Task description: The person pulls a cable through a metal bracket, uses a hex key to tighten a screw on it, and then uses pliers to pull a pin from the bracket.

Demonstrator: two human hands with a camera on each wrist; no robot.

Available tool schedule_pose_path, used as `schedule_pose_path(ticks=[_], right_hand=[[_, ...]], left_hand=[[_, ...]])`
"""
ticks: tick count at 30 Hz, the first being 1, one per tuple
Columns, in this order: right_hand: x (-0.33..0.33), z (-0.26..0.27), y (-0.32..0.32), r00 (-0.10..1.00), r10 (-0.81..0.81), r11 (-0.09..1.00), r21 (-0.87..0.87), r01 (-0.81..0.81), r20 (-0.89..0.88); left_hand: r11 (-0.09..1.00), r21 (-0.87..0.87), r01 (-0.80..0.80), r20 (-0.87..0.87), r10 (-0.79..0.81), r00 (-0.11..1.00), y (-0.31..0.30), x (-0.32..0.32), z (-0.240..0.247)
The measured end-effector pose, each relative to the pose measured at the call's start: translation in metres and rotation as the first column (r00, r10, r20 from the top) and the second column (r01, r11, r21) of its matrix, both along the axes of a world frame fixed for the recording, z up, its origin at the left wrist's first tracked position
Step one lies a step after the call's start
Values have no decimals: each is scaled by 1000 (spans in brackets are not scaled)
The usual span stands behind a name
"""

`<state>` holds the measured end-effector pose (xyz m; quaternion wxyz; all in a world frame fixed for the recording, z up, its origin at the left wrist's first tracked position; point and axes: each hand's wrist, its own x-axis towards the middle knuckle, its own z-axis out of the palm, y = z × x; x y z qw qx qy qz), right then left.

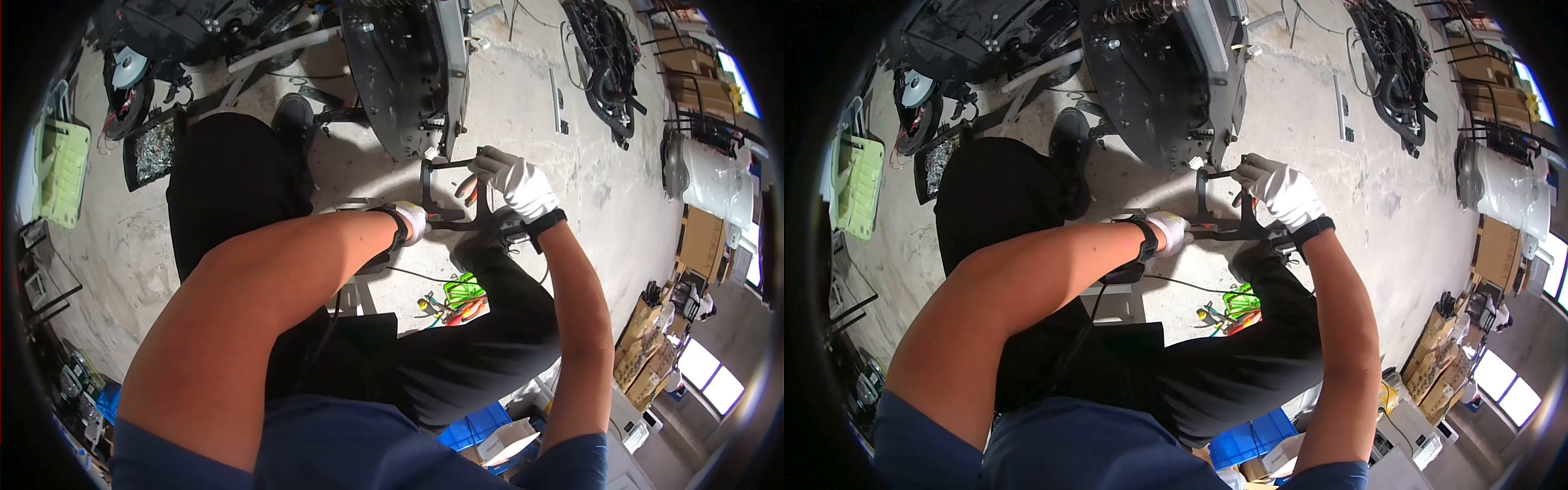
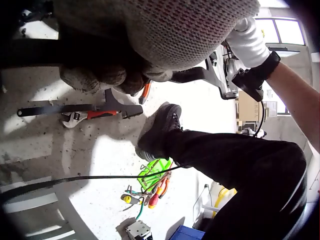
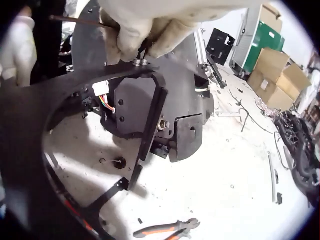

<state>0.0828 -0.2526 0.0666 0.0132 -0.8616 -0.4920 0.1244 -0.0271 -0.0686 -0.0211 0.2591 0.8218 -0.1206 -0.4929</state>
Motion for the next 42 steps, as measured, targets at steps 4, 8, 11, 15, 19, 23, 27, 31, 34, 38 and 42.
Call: schedule_pose_path(ticks=[4, 8, 11, 15, 19, 23, 27, 31, 34, 38, 42], right_hand=[[3, 9, -5, 998, 59, 998, -36, -58, 19], [4, 5, -4, 987, 90, 995, -50, -84, 131], [3, 15, 16, 936, -340, 905, -303, 298, -95], [-6, -6, 4, 952, -303, 947, -133, 294, -50], [-13, -7, 16, 856, -490, 849, 134, 512, -165], [-8, 7, 24, 836, -546, 836, 35, 548, -56], [4, 10, 30, 863, -460, 798, -327, 505, 211], [17, -9, 19, 911, -205, 915, -260, 308, 357], [29, -12, 13, 932, -50, 931, -322, 174, 358], [29, -13, 16, 942, -117, 918, -327, 223, 313], [13, -5, 22, 830, -555, 823, -105, 558, 57]], left_hand=[[1000, -20, -3, 5, 3, 1000, -1, -1, 3], [1000, -20, -5, 10, 6, 1000, 1, 2, 4], [999, -34, -8, 4, 8, 1000, 2, 3, 8], [1000, -22, -16, 14, 16, 1000, -1, 3, 7], [1000, -12, -10, 11, 10, 1000, 0, 2, 5], [1000, -13, -7, 32, 7, 999, 1, 3, 7], [1000, -3, -21, 20, 21, 1000, -2, 5, 8], [1000, -20, -23, 16, 23, 1000, -3, 3, 4], [999, -35, -33, 7, 34, 999, -2, 6, 6], [999, -40, -31, -10, 30, 999, -3, 7, 13], [998, -52, -46, -23, 44, 999, -3, 5, 9]])
